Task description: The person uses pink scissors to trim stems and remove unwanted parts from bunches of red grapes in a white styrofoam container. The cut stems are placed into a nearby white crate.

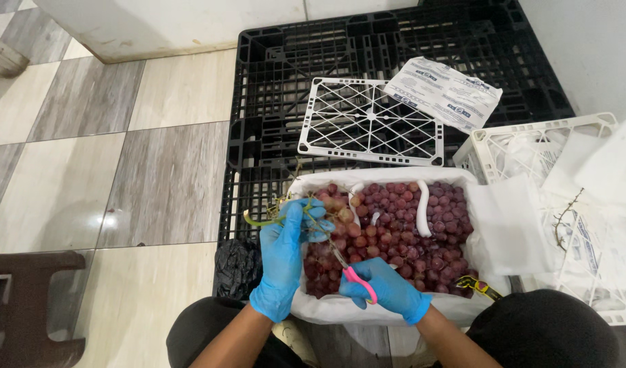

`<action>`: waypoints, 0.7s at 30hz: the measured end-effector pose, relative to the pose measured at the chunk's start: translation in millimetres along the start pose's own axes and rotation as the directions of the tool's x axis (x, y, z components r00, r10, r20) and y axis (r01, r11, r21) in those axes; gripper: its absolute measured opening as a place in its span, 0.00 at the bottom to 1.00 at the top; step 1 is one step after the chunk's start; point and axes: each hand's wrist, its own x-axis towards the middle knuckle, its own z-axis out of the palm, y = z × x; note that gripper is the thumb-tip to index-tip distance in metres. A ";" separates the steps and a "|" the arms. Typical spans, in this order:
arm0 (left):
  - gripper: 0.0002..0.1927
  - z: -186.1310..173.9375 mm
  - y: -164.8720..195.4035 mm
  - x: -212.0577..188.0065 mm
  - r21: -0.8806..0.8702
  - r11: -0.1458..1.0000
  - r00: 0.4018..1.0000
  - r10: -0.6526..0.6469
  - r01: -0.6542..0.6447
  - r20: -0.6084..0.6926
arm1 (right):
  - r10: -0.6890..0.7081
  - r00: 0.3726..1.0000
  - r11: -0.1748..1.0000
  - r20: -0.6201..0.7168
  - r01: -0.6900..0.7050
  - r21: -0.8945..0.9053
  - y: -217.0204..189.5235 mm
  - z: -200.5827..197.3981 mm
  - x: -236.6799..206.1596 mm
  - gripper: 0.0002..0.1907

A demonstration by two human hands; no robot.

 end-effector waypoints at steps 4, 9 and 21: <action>0.22 2.1 6.8 1.6 0.009 1.000 0.999 0.018 -0.018 -0.036 | -0.029 0.993 0.995 -0.112 0.018 -0.097 0.3 0.6 0.3 0.15; 0.23 0.6 16.3 6.4 0.035 0.997 0.995 0.070 -0.068 -0.076 | 0.002 0.986 0.990 -0.170 -0.025 -0.137 -8.6 0.9 -0.4 0.14; 0.24 -2.2 22.5 4.9 0.028 0.993 0.989 0.115 -0.113 -0.094 | -0.343 0.913 0.619 -0.222 0.041 -0.785 -32.8 6.5 -5.5 0.30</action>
